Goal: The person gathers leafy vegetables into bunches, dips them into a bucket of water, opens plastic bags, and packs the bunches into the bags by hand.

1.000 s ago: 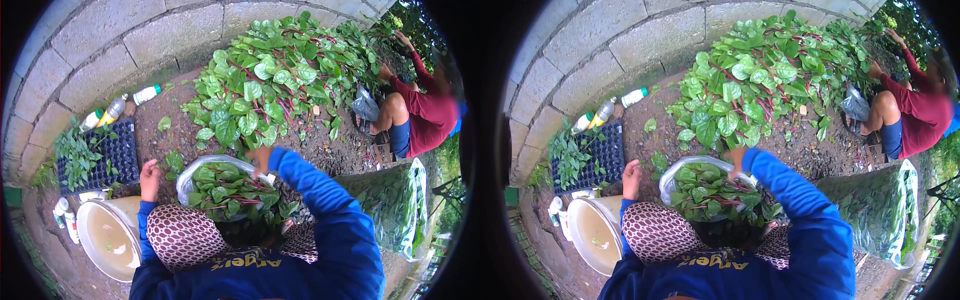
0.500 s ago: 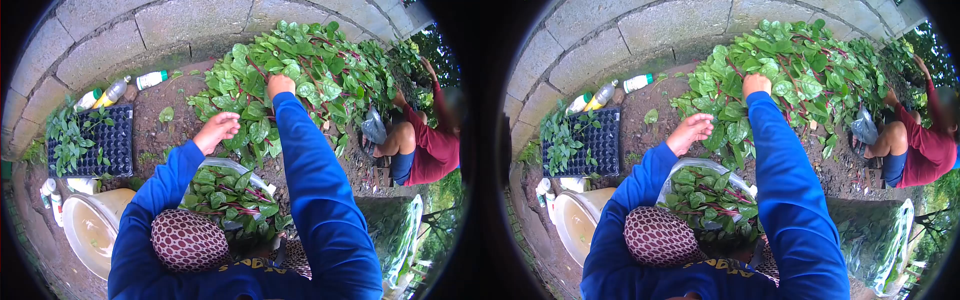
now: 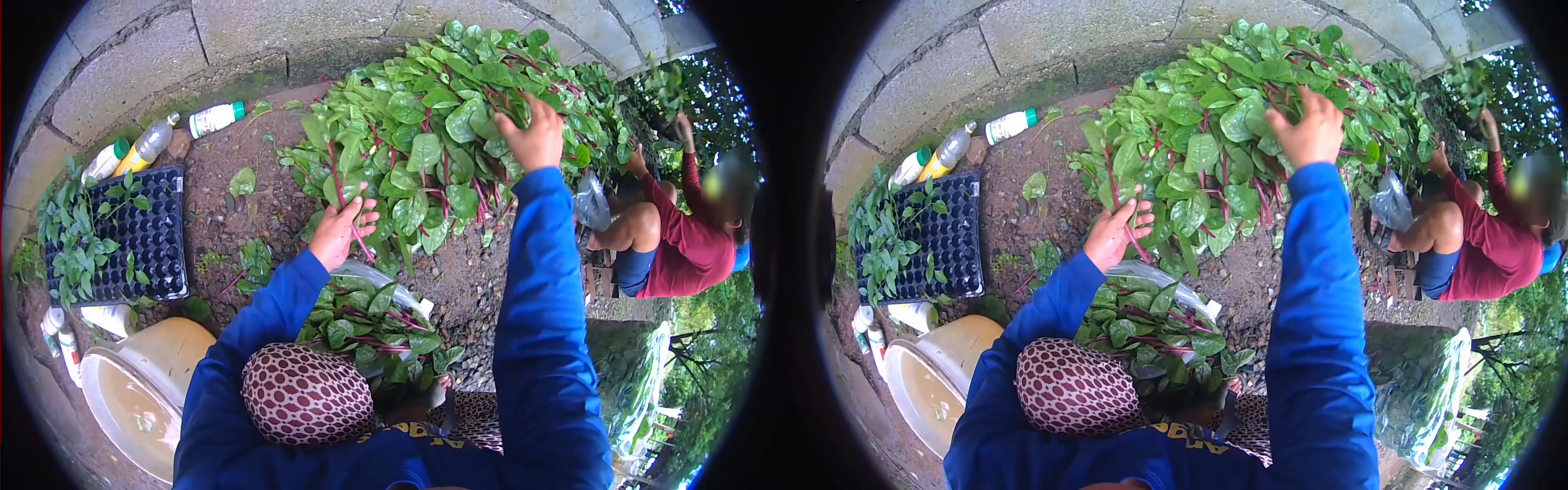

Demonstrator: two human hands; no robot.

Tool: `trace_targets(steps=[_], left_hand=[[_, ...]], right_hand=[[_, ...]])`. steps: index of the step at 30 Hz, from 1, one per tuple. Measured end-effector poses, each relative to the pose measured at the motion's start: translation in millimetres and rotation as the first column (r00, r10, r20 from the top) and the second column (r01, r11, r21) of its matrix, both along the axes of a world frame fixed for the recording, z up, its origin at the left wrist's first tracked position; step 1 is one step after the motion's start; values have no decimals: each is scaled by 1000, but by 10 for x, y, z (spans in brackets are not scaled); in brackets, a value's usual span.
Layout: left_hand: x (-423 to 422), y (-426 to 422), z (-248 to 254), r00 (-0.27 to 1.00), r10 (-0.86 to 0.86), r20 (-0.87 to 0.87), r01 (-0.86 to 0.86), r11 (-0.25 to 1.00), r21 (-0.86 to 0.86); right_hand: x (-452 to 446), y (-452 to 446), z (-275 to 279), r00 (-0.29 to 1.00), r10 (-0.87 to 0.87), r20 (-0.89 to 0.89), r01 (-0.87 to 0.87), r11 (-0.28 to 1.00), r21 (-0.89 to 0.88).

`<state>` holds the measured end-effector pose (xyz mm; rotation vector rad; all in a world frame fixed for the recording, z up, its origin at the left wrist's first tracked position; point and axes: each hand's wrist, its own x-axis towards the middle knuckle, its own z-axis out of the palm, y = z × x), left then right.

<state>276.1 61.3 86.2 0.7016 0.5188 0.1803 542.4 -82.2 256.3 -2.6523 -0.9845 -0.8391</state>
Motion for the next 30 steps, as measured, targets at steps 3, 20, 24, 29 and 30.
trace_targets(steps=[3,20,24,29,30], left_hand=[[-54,-2,-22,997,62,-44,-59,997,59],[-376,221,-79,974,202,-105,-202,979,12],[-375,174,-133,968,238,-80,-237,971,20],[-320,117,-105,972,229,-60,-229,973,7],[-320,110,-129,969,240,-54,-240,971,13]], right_hand=[[631,79,10,970,-235,-57,224,962,-159],[810,114,-580,728,-157,-667,-84,945,-315],[118,186,-568,880,-325,-346,129,865,-485],[-213,292,-414,974,-150,-171,91,946,-311],[-322,313,-395,989,-82,-121,48,965,-258]])
